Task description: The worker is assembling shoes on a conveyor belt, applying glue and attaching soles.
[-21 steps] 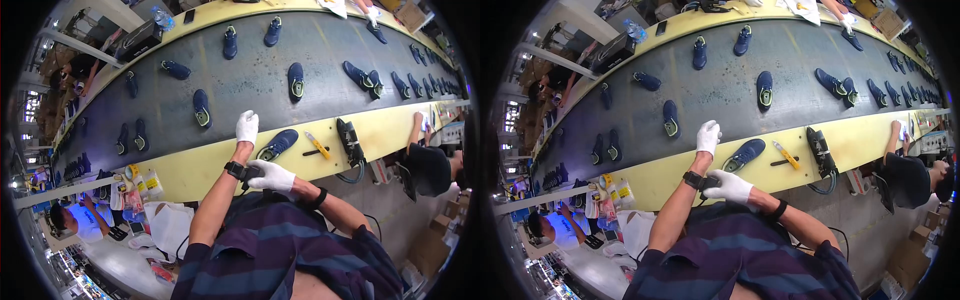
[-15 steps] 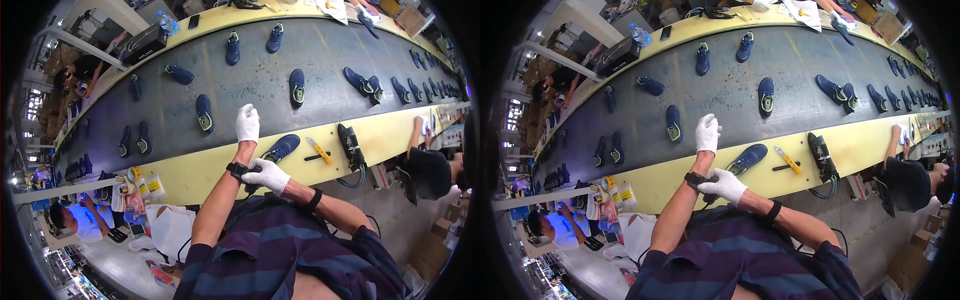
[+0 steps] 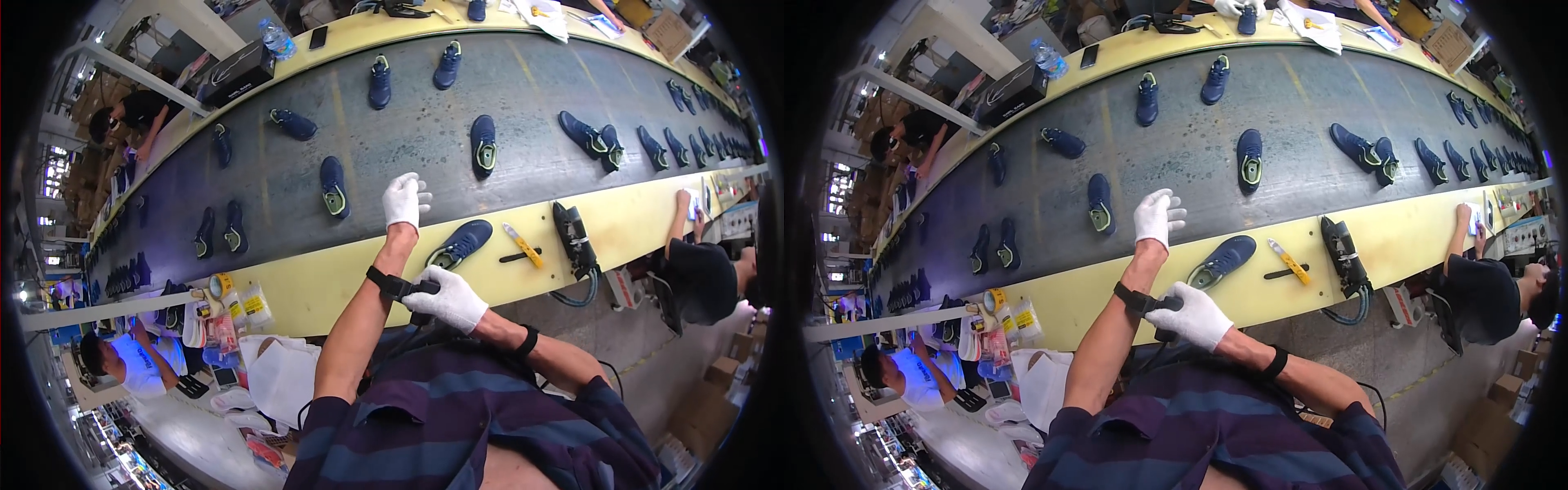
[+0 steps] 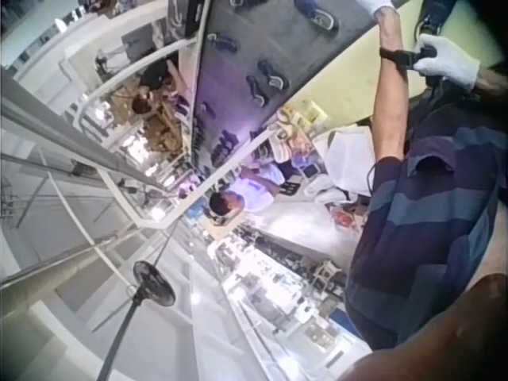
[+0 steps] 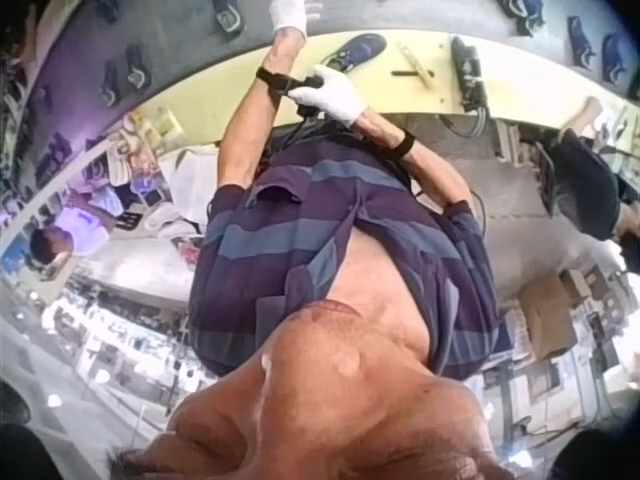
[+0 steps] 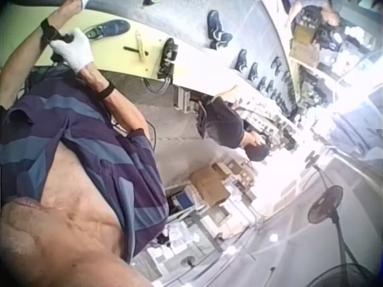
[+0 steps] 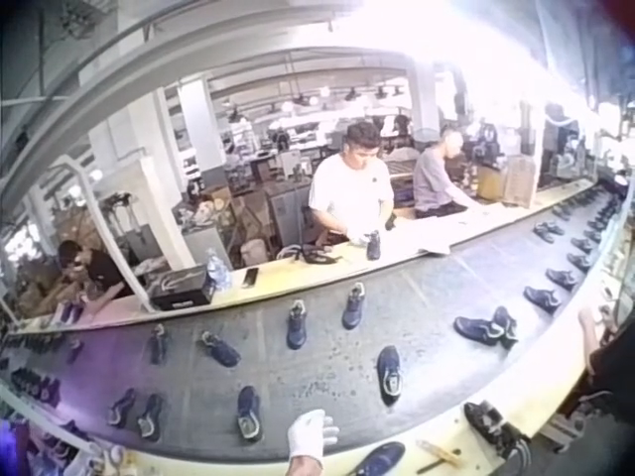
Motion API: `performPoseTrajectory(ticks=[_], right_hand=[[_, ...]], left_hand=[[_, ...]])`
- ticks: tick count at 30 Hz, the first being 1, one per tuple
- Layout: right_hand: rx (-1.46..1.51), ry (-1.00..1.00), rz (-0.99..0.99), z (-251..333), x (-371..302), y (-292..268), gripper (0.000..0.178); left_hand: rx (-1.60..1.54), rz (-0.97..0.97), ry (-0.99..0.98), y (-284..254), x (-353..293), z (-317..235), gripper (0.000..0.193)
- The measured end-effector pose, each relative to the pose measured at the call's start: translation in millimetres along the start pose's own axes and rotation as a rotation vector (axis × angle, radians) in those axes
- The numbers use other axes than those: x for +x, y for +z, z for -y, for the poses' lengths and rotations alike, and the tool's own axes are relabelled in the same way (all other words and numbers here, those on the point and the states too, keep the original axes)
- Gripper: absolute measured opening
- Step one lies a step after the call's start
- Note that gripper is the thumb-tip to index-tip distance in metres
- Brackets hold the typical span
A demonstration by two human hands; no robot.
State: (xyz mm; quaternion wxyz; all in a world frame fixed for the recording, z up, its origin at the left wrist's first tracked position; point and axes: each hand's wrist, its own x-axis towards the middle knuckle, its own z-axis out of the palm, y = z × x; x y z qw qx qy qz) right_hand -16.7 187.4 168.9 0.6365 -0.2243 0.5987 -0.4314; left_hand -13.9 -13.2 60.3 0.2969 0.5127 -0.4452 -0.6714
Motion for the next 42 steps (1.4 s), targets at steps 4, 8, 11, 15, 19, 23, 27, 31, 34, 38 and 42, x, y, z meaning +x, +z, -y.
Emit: performPoseTrajectory(ticks=[4, 8, 11, 15, 19, 23, 27, 31, 34, 38, 42], right_hand=[[-0.006, 0.027, 0.015, 0, -7, 1, 0.046], [-0.017, 0.012, 0.005, 11, -9, 4, 0.047], [0.011, 0.005, 0.004, 10, -8, -2, 0.048], [-0.151, -0.116, -0.069, 12, -19, 15, 0.035], [-0.151, -0.011, -0.024, 30, -30, 28, 0.037], [-0.168, -0.050, -0.058, 22, -22, 8, 0.046], [-0.046, 0.002, -0.076, 34, -16, -13, 0.044], [-0.010, -0.046, -0.053, 22, -15, -10, 0.045], [-0.067, -0.060, -0.044, 22, -15, -8, 0.047], [-0.115, -0.025, -0.039, 30, -20, -3, 0.047], [-0.033, -0.070, -0.024, 15, -12, -13, 0.050]], left_hand=[[-0.236, 0.118, -0.150, 1, -2, -13, 0.031], [-0.263, 0.085, -0.067, 4, -2, -22, 0.031], [-0.485, 0.196, -0.227, 10, -11, -28, 0.030], [-0.345, 0.127, -0.178, 20, -9, -31, 0.029], [0.156, -0.104, 0.398, 8, 21, -19, 0.027], [0.028, -0.019, 0.231, 33, -1, -45, 0.027], [-0.278, 0.012, -0.067, 22, -7, -45, 0.027], [-0.266, 0.080, -0.046, 28, -18, -45, 0.027], [-0.132, 0.061, 0.082, 33, -19, -48, 0.027], [0.009, 0.074, 0.190, 36, -25, -46, 0.027], [-0.248, 0.114, -0.049, 34, -27, -40, 0.027]])
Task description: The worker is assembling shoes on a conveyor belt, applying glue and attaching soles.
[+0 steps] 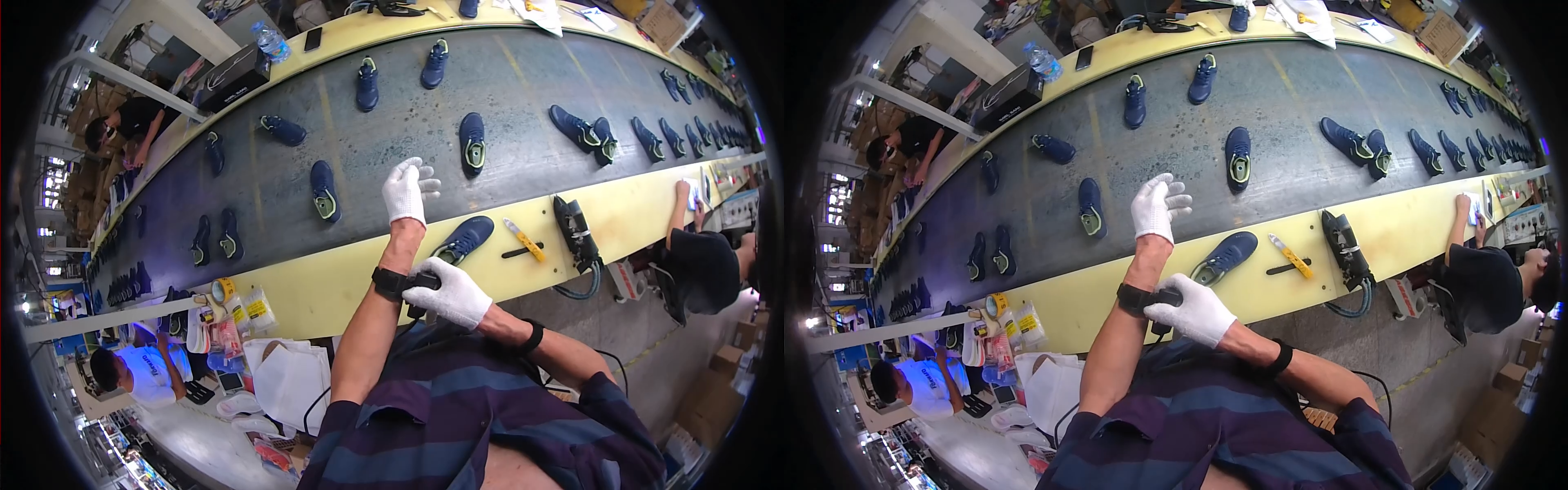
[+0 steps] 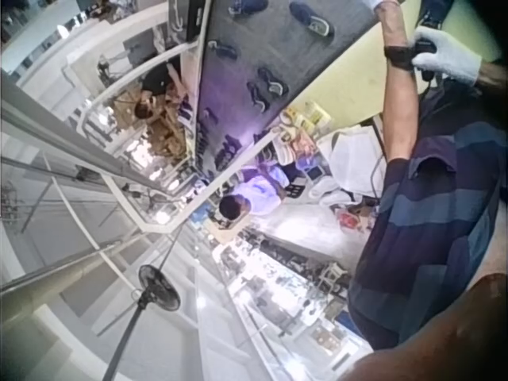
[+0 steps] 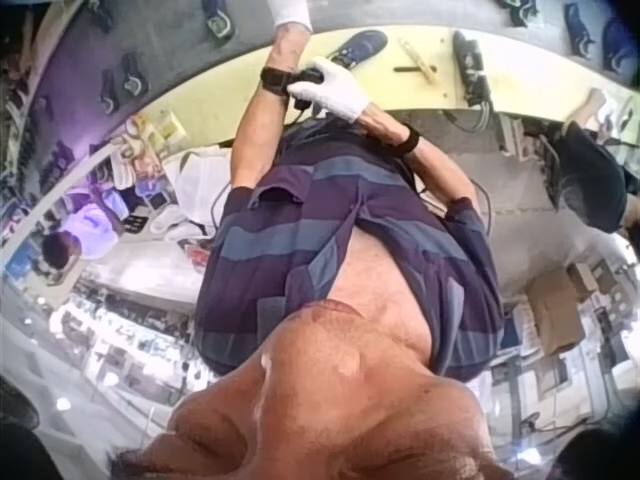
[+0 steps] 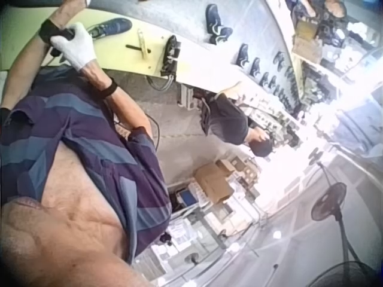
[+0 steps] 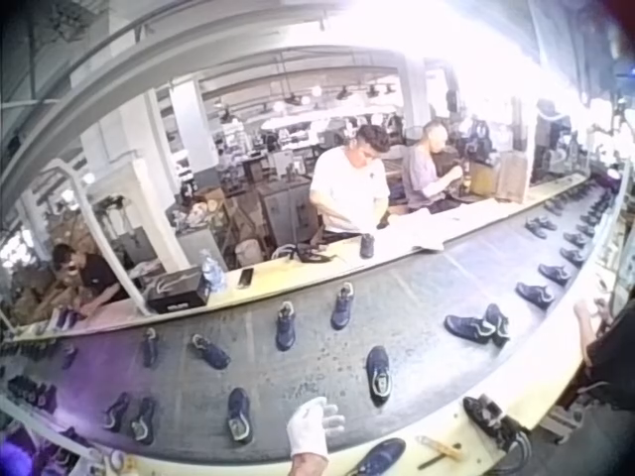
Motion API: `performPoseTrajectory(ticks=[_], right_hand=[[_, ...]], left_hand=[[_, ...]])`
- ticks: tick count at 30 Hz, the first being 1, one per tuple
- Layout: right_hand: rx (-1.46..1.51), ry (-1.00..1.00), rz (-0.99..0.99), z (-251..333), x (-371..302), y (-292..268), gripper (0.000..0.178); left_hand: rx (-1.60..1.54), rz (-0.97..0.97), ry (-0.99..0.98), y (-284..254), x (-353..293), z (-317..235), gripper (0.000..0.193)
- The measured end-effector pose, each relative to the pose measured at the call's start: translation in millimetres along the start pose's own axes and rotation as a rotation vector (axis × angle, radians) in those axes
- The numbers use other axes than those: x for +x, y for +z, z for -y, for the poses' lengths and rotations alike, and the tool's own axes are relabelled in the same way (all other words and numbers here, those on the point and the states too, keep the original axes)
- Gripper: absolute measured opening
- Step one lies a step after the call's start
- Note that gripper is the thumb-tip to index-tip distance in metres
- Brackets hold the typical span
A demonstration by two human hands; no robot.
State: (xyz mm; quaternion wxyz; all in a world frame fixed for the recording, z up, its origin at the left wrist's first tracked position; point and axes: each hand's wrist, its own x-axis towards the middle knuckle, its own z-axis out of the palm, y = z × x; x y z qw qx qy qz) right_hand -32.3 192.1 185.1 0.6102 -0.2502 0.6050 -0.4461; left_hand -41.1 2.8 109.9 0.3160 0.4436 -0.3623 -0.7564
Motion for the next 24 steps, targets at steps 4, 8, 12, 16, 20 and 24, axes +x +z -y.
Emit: performPoseTrajectory(ticks=[4, 8, 12, 16, 20, 24], right_hand=[[-0.167, 0.009, 0.003, 7, -8, -2, 0.057], [-0.021, -0.028, -0.065, -5, -6, -20, 0.060], [0.114, -0.054, -0.210, -3, 8, -44, 0.044], [0.613, -0.057, -0.378, -9, 44, -86, 0.022], [1.022, -0.148, -0.355, -26, 71, -126, 0.014], [1.042, -0.146, -0.398, -27, 92, -138, 0.018]], left_hand=[[-0.201, 0.044, -0.137, -10, -3, 5, 0.028], [-0.073, 0.084, -0.102, -13, -3, 6, 0.031], [-0.424, 0.210, -0.406, -40, -6, 27, 0.032], [-0.121, 0.153, -0.519, -43, -35, 55, 0.035], [0.113, 0.680, -0.617, -14, -102, 60, 0.065], [0.635, 1.056, -0.448, 27, -145, 57, 0.058]])
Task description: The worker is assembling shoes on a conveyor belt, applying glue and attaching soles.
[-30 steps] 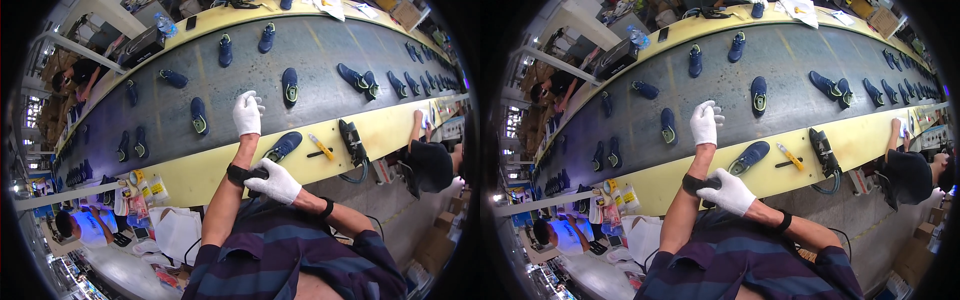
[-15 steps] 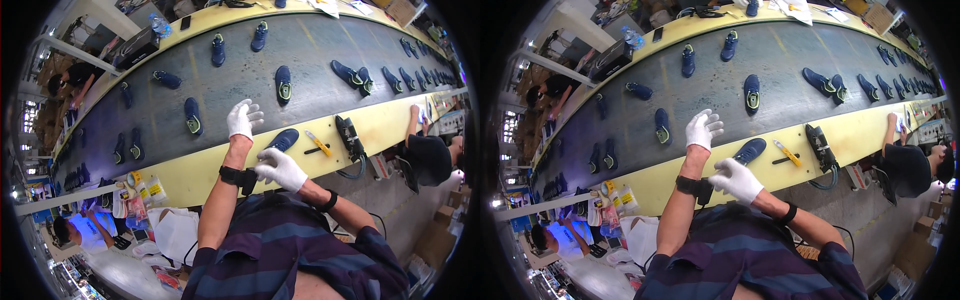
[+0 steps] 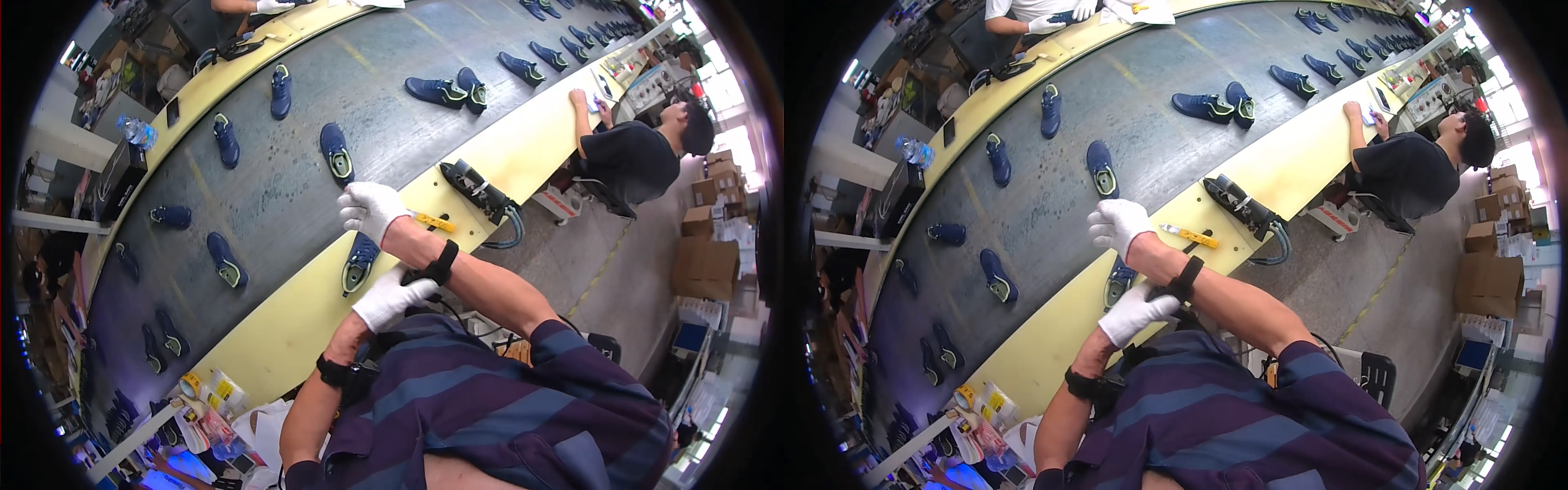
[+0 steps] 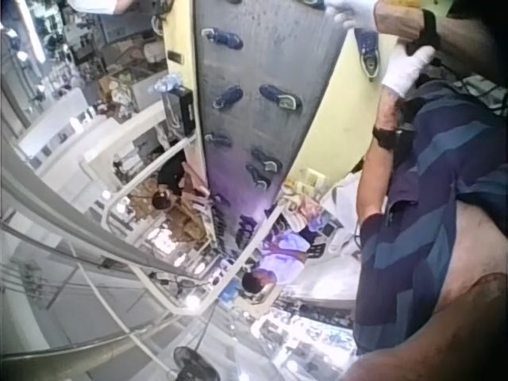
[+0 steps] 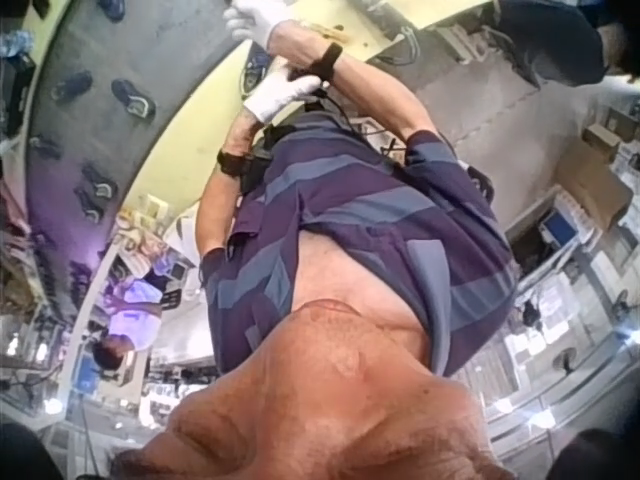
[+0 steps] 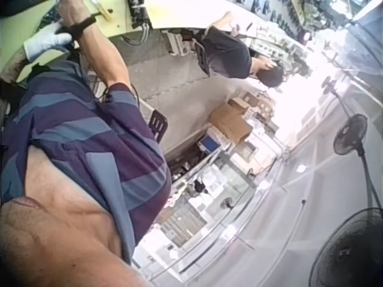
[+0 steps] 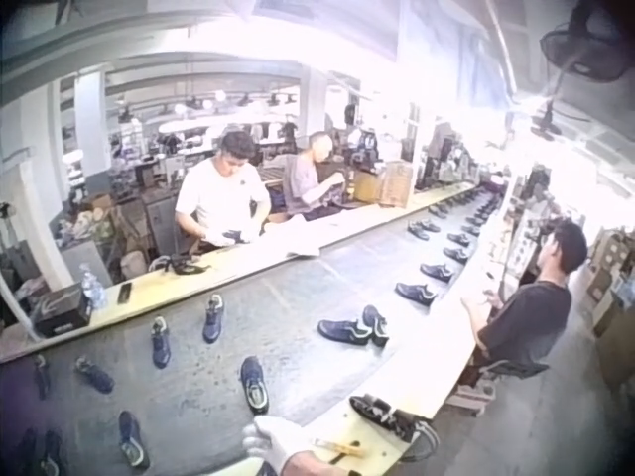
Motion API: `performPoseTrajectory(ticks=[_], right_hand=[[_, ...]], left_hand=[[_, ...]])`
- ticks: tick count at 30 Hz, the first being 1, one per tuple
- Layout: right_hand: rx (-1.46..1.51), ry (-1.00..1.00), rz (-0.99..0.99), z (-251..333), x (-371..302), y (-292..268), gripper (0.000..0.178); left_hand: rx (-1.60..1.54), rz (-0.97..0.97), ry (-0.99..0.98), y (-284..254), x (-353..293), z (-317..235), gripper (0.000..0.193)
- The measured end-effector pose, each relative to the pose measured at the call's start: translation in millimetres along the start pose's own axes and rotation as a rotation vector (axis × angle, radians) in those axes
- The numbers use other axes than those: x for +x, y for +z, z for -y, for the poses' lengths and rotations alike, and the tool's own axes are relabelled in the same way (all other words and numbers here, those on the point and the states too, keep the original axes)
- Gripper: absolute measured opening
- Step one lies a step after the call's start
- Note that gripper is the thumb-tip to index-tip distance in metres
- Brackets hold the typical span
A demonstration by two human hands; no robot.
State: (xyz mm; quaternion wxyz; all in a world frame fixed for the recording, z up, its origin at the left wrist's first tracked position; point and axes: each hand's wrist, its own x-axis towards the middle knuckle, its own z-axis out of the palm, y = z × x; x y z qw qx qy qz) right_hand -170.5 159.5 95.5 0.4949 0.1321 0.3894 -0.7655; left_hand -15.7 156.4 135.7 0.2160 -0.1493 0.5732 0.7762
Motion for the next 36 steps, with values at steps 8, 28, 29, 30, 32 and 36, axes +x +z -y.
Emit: performPoseTrajectory(ticks=[8, 28, 29, 30, 32, 36], right_hand=[[-1.306, -1.137, 0.017, 3, -22, -6, 0.015], [-1.326, -0.350, 0.015, -48, -21, -82, 0.016], [-1.425, -0.325, -0.007, -55, -25, -96, 0.018], [-1.525, -0.301, -0.025, -63, -29, -103, 0.021], [-1.634, -0.263, -0.028, -81, -37, -103, 0.028], [-1.629, -0.189, -0.101, -104, -30, -106, 0.054]], left_hand=[[-0.291, 0.129, -0.238, 4, -14, -13, 0.047], [0.199, -0.351, -0.230, -100, -40, 96, 0.089], [0.423, -0.480, -0.264, -112, -41, 109, 0.090], [0.648, -0.610, -0.297, -120, -38, 125, 0.091], [0.657, -0.639, -0.284, -126, -30, 147, 0.099], [1.036, -0.618, -0.223, -110, 14, 150, 0.098]])
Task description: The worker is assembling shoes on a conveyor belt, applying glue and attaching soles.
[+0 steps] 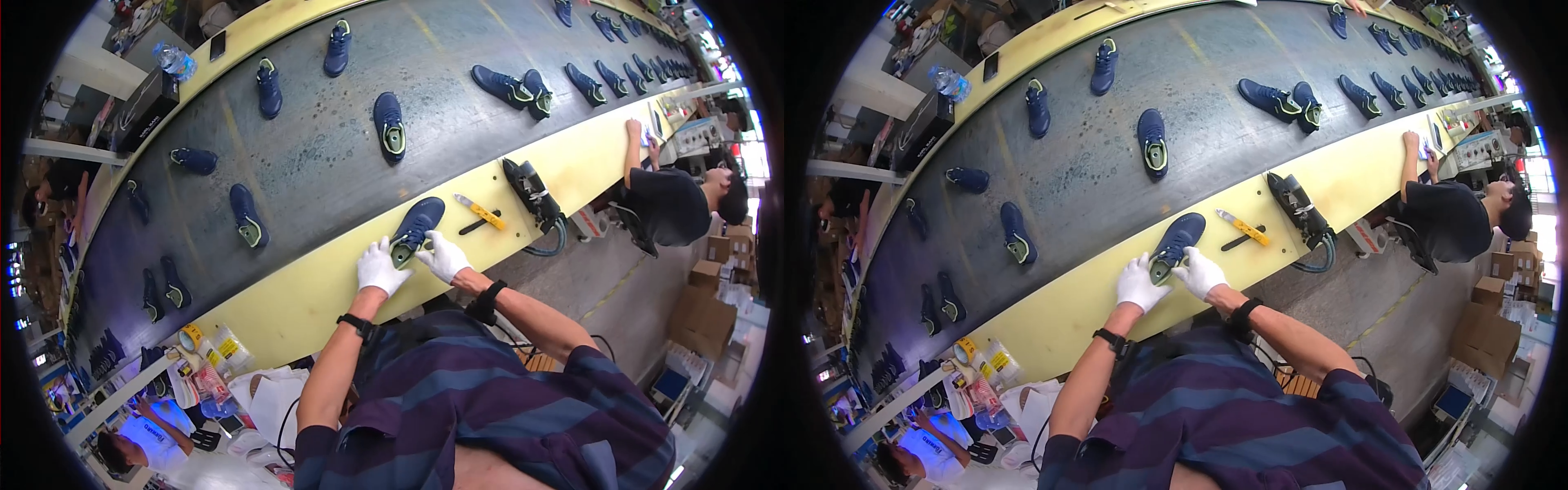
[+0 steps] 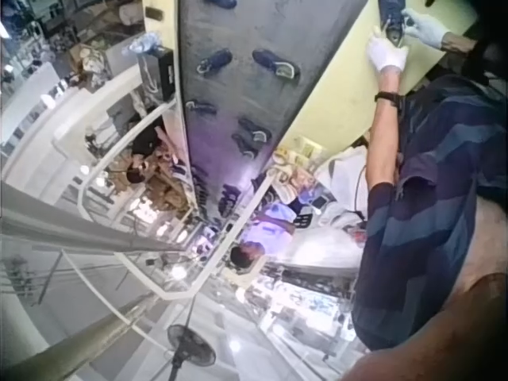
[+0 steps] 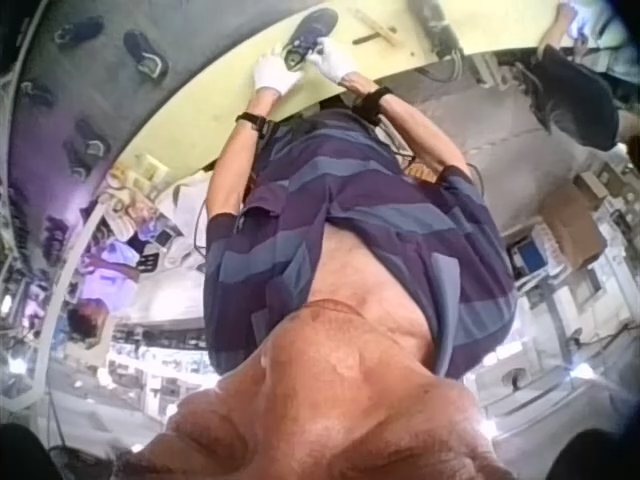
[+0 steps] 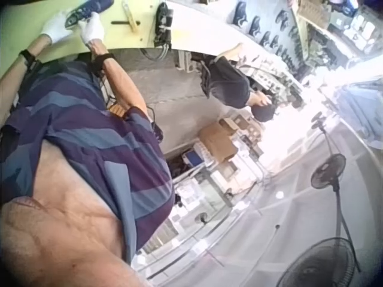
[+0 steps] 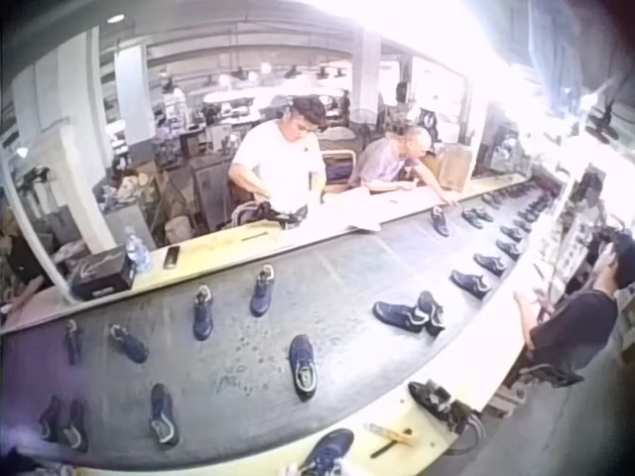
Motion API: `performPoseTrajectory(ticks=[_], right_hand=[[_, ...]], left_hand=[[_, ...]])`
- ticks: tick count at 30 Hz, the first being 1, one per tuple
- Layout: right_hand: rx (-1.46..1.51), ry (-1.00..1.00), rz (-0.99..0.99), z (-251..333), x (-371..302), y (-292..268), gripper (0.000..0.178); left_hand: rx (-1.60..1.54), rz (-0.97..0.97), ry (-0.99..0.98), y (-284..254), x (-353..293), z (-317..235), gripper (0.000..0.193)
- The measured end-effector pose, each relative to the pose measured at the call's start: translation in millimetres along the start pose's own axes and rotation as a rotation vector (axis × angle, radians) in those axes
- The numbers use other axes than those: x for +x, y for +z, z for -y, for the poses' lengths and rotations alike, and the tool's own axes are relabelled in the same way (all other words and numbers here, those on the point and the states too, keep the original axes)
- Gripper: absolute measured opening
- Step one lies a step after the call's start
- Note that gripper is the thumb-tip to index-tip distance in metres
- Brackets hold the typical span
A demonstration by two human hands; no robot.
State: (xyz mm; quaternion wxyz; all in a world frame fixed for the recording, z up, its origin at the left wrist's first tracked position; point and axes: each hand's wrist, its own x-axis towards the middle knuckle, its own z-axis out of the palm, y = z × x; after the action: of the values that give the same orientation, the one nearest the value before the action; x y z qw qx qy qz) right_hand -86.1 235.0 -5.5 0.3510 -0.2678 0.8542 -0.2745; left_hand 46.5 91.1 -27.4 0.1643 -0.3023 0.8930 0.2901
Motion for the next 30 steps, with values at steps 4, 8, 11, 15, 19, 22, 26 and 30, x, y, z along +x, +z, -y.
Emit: performPoseTrajectory(ticks=[4, 8, 11, 15, 19, 22, 26, 30], right_hand=[[-0.130, 0.014, -0.036, 10, 4, 3, 0.067], [-0.252, -0.093, -0.106, 12, -3, -10, 0.064], [-0.292, -0.218, -0.099, 12, 1, -22, 0.055], [-0.435, -0.344, 0.054, 24, 23, -38, 0.023], [-0.612, -0.374, 0.297, 44, 46, -37, 0.022], [-0.670, -0.242, 0.285, 30, 68, 0, 0.025], [-0.930, -0.302, 0.363, 45, 80, 1, 0.045], [-0.652, -0.167, 0.277, 47, 92, -13, 0.048]], left_hand=[[0.039, -0.127, -0.003, 13, 16, -23, 0.091], [0.112, -0.205, 0.074, 23, 17, -34, 0.084], [0.067, -0.195, 0.072, 26, 22, -44, 0.080], [-0.025, -0.224, 0.067, 34, 29, -39, 0.059], [-0.183, -0.249, 0.089, 32, 34, -37, 0.043], [-0.165, -0.162, -0.044, 26, 36, -57, 0.044], [-0.353, -0.238, 0.003, 74, 43, -21, 0.043], [-0.513, -0.281, 0.000, 108, 64, 8, 0.051]])
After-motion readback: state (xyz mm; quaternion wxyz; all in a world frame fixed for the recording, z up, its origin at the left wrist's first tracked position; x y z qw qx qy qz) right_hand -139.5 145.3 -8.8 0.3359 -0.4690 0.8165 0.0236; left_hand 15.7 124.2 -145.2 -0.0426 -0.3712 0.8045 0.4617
